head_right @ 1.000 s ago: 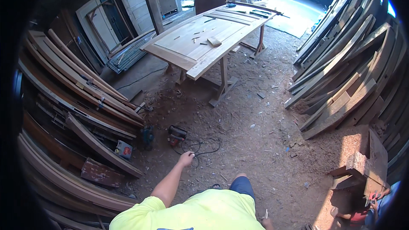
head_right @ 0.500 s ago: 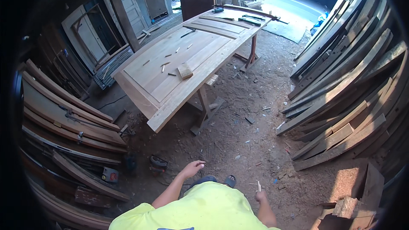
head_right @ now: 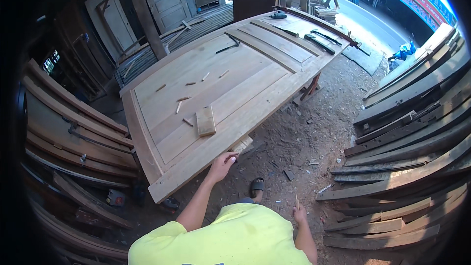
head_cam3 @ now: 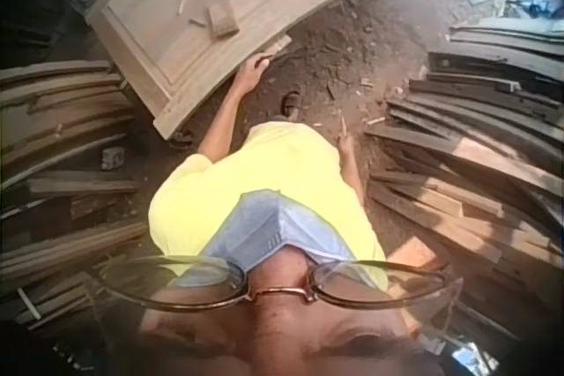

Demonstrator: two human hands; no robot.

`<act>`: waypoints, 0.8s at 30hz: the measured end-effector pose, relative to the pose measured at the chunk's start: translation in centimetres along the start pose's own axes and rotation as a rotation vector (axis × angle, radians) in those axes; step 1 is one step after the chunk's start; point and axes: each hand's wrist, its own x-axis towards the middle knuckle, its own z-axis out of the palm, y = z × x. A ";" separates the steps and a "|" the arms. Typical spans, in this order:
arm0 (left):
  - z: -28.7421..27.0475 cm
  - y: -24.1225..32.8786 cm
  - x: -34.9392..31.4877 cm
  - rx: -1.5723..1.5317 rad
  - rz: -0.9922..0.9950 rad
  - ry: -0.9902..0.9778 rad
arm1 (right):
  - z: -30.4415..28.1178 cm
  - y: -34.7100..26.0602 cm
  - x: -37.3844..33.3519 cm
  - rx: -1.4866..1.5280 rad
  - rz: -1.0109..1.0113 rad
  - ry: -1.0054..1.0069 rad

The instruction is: The person drills holes into a wooden board using a power drill and then hammers wooden dowels into the holes. They use a long red metal clamp to hold the pieces in place and subsequently use a hammer and a wooden block to further secure components of the door assembly.

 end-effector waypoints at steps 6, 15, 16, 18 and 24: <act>2.0 4.3 19.4 0.325 0.195 -0.009 | -5.9 2.8 -2.3 -0.185 0.654 -0.093; 12.1 6.4 38.4 -0.005 -0.008 -0.175 | -11.4 -6.6 11.3 0.263 0.741 0.066; 13.7 7.2 40.2 -0.020 -0.028 -0.191 | -12.3 -7.2 14.1 0.292 0.739 0.066; 16.9 8.7 44.2 0.012 -0.017 -0.211 | -14.5 -8.8 20.4 0.334 0.740 0.064; 29.2 13.6 55.7 -0.048 -0.027 -0.218 | -26.6 -20.8 47.4 0.387 0.498 0.134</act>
